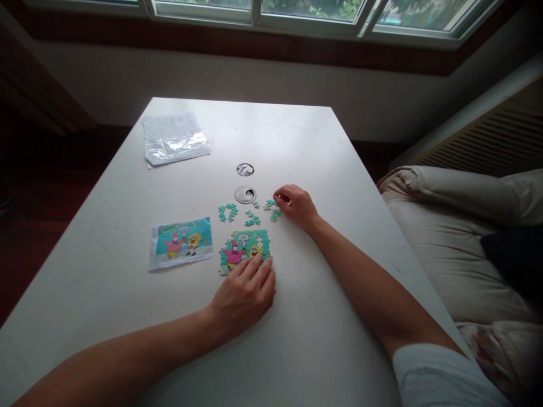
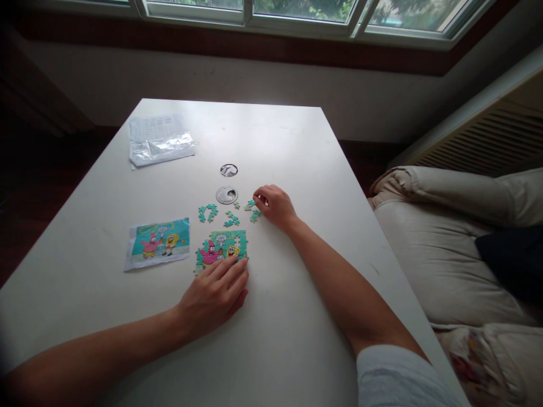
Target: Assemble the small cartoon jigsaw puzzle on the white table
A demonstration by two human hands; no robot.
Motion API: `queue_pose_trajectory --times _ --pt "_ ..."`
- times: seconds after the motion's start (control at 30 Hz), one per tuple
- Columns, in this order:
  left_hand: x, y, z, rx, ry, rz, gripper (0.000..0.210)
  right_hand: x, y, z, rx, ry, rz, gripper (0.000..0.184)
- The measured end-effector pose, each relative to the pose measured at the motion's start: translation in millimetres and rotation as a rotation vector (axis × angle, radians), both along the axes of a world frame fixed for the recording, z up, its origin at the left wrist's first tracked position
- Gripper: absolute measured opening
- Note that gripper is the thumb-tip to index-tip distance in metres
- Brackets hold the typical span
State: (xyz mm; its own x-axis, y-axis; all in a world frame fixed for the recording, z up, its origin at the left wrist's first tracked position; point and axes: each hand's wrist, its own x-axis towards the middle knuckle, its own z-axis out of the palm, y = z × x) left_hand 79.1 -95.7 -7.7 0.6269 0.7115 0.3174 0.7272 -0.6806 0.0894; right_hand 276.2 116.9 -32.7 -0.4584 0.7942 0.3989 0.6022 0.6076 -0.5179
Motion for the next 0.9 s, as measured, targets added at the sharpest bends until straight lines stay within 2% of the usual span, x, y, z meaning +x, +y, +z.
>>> queue_pose_trajectory --times 0.13,0.33,0.43,0.57,0.9 --pt "1.1 -1.0 5.0 0.047 -0.044 -0.045 0.022 1.3 0.5 0.1 0.000 0.033 -0.059 0.012" --pt "2.9 -2.3 9.1 0.053 -0.074 -0.409 0.018 1.5 0.8 -0.1 -0.007 0.053 -0.071 0.013" --pt "3.5 -3.4 4.4 0.038 -0.088 -0.512 0.022 1.6 1.3 -0.9 -0.011 0.060 -0.080 0.013" --pt "2.7 -3.0 0.3 0.022 -0.075 -0.519 0.022 1.7 1.6 -1.8 -0.024 0.068 -0.082 0.013" --pt "2.7 -1.8 1.9 0.005 -0.069 -0.516 0.020 0.6 0.0 -1.7 -0.028 0.064 -0.082 0.014"
